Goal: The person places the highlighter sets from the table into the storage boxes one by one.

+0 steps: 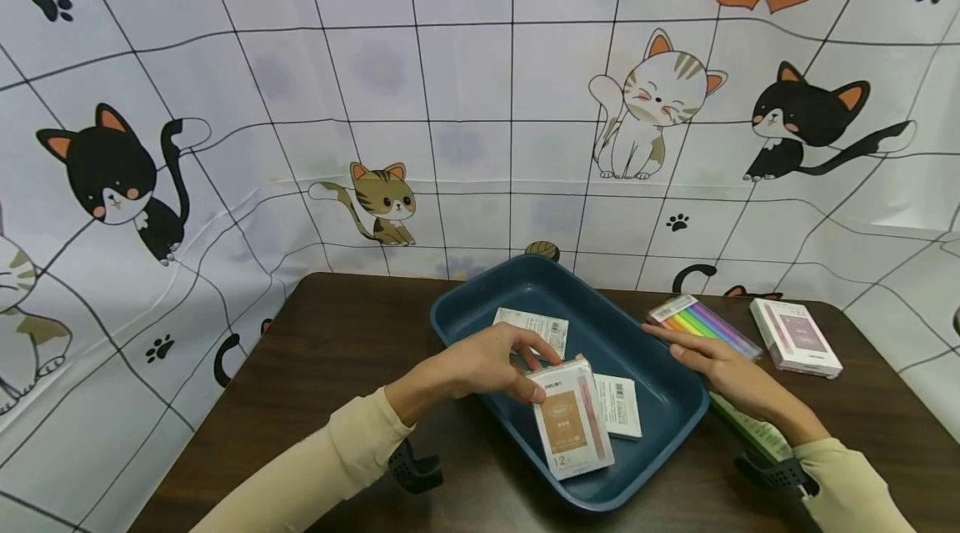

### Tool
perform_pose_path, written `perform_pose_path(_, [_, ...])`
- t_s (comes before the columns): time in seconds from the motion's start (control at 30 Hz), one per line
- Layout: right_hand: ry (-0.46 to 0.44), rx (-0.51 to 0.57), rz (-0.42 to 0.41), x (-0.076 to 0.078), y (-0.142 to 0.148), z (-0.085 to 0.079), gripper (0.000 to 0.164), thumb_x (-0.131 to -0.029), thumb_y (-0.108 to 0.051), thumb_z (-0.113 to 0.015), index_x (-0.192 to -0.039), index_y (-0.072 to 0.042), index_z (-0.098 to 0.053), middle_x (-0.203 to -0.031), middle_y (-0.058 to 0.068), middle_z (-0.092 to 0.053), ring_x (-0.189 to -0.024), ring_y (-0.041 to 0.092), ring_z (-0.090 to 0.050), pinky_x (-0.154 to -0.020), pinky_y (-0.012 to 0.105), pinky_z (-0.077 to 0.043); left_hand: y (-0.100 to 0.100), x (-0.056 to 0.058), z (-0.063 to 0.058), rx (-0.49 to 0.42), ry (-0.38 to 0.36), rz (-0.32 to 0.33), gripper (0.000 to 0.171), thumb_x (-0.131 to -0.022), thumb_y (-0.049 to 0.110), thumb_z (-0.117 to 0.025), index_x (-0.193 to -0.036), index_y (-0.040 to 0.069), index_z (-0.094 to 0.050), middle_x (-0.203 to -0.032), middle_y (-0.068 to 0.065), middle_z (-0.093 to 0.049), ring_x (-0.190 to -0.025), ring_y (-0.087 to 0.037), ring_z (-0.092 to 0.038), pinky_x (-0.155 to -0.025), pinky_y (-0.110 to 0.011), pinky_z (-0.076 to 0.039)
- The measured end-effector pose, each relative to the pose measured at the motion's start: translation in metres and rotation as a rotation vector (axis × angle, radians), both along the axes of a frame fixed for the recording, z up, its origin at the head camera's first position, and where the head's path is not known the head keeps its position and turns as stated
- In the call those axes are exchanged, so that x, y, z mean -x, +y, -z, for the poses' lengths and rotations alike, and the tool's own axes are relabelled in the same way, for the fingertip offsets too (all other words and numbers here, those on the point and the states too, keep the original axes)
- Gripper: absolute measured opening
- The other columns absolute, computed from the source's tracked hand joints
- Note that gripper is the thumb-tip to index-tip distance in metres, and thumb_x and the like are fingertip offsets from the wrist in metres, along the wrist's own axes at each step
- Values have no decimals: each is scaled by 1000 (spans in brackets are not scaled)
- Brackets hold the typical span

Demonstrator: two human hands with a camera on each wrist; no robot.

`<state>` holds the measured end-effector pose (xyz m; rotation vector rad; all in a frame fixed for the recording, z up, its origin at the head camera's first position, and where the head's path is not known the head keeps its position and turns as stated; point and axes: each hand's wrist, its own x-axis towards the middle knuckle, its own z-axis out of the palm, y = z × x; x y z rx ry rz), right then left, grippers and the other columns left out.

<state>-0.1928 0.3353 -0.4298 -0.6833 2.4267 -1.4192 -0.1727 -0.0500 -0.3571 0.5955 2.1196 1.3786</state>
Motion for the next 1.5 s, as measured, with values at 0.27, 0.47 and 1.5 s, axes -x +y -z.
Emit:
perform_pose_path(0.27, [-12, 18, -5, 0, 0, -2, 46, -112, -25, -41, -158, -16, -42, -164, 17, -25, -146, 40, -20, -99, 21, -41, -3, -1, -9, 254, 294, 35, 39, -92, 31, -79, -127, 15, -70, -116, -8, -64, -101, -24, -65, -82, -36, -55])
perform_pose_path(0.47, [-1, 3, -1, -1, 1, -1, 45, -112, -25, -41, -157, -20, -43, -163, 16, -27, -146, 40, -19, -100, 18, -39, -7, -1, -16, 362, 529, -71, 55, -97, 44, -69, -143, 16, -60, -145, -13, -50, -128, -30, -49, -102, -51, -43])
perform_pose_path(1.5, [114, -113, 17, 0, 2, -6, 45, -112, -26, -42, -156, -17, -45, -158, 12, -40, -143, 29, -34, -108, 47, -40, -62, 14, 37, 526, 655, -387, 61, -109, 48, -42, -160, 15, -36, -162, -26, -19, -147, -52, -8, -106, -79, 1])
